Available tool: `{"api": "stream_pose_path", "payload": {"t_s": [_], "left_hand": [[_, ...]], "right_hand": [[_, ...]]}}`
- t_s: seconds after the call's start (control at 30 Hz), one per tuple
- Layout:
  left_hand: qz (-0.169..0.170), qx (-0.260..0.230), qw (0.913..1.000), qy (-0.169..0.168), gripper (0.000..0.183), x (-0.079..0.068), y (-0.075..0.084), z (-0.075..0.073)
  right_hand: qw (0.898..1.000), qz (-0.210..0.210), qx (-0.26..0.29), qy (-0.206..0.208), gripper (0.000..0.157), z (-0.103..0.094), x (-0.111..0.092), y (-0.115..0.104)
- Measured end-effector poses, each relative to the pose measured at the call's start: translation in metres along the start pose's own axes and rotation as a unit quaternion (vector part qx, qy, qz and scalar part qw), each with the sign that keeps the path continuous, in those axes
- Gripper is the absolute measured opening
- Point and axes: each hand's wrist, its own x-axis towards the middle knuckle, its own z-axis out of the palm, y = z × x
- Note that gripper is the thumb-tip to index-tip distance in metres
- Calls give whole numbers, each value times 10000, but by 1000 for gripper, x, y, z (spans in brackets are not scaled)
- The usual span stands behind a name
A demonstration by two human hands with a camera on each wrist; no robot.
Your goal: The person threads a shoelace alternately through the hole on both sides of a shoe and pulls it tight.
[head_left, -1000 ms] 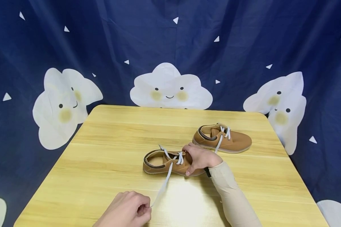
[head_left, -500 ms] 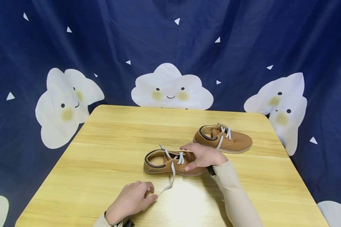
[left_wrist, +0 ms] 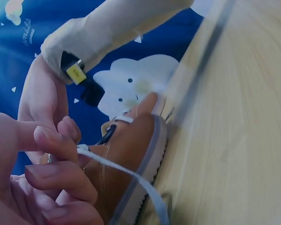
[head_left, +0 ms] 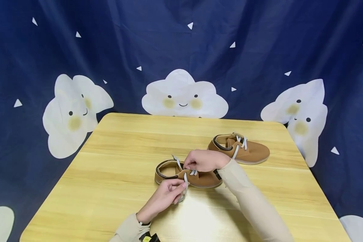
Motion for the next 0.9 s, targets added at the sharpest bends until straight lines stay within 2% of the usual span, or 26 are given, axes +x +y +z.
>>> {"api": "stream_pose_path", "payload": {"t_s": [0.07,0.17,0.4,0.63,0.9], "left_hand": [[-14,-247,9997,-28,43,2,0,2],[-40,-324,9994,68,42,4,0,4],[67,-94,9992,384,38,4,1,6],[202,176,9983,512,35,2,3,5],[471,684,9936,762,34,1,5,3]], "right_hand": [[9993,7,-39,-384,39,-1,4,0],[9974,42,-38,-718,40,-4,9,2],[9931,243,567,-997,25,-10,13,7],[9858,566,1293,-911,17,-10,13,11],[9899,735,1104,-505,20,-10,12,7]]}}
